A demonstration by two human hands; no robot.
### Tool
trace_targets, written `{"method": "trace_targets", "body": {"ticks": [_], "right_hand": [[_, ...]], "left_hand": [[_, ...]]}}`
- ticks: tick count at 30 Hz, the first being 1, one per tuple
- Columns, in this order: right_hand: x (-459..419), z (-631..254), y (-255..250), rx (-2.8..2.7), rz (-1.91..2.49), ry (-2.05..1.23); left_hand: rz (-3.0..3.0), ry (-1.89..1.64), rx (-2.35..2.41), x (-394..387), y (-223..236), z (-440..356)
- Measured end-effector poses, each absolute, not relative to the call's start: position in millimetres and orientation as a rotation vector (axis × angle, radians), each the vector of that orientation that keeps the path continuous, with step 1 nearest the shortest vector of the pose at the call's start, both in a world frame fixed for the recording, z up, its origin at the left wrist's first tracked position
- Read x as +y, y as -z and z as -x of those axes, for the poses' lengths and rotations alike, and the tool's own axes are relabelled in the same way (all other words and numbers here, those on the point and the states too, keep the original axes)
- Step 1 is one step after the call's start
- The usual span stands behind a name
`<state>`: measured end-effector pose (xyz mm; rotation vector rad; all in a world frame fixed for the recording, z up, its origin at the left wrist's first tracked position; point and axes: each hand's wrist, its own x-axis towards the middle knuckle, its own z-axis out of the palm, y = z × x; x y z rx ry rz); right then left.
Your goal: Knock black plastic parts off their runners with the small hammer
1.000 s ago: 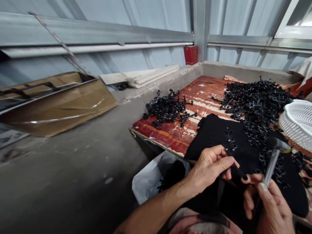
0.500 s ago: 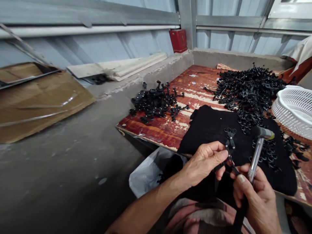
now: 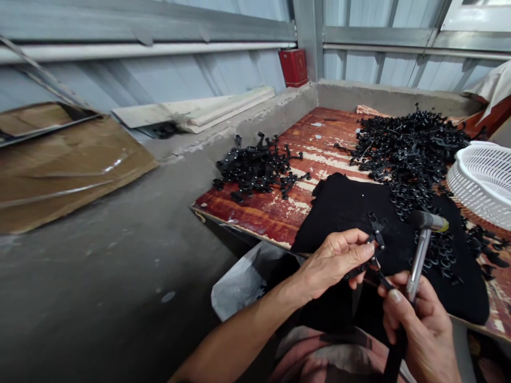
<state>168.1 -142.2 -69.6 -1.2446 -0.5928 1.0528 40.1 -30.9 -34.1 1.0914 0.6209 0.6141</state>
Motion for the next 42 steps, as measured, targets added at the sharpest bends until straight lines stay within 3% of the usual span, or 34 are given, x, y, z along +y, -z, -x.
{"method": "trace_targets", "body": {"ticks": [22,42], "right_hand": [[-142.5,-170.7,78.5,-0.666,1.195,-1.135],[-141.2,-176.7,77.7,-0.657,1.062,-1.173]], "left_hand": [[-1.248,-0.457,0.771,-19.8,6.2,-37.3],[-1.086,-0.493,0.784,-9.0,14.5,-28.8]]}}
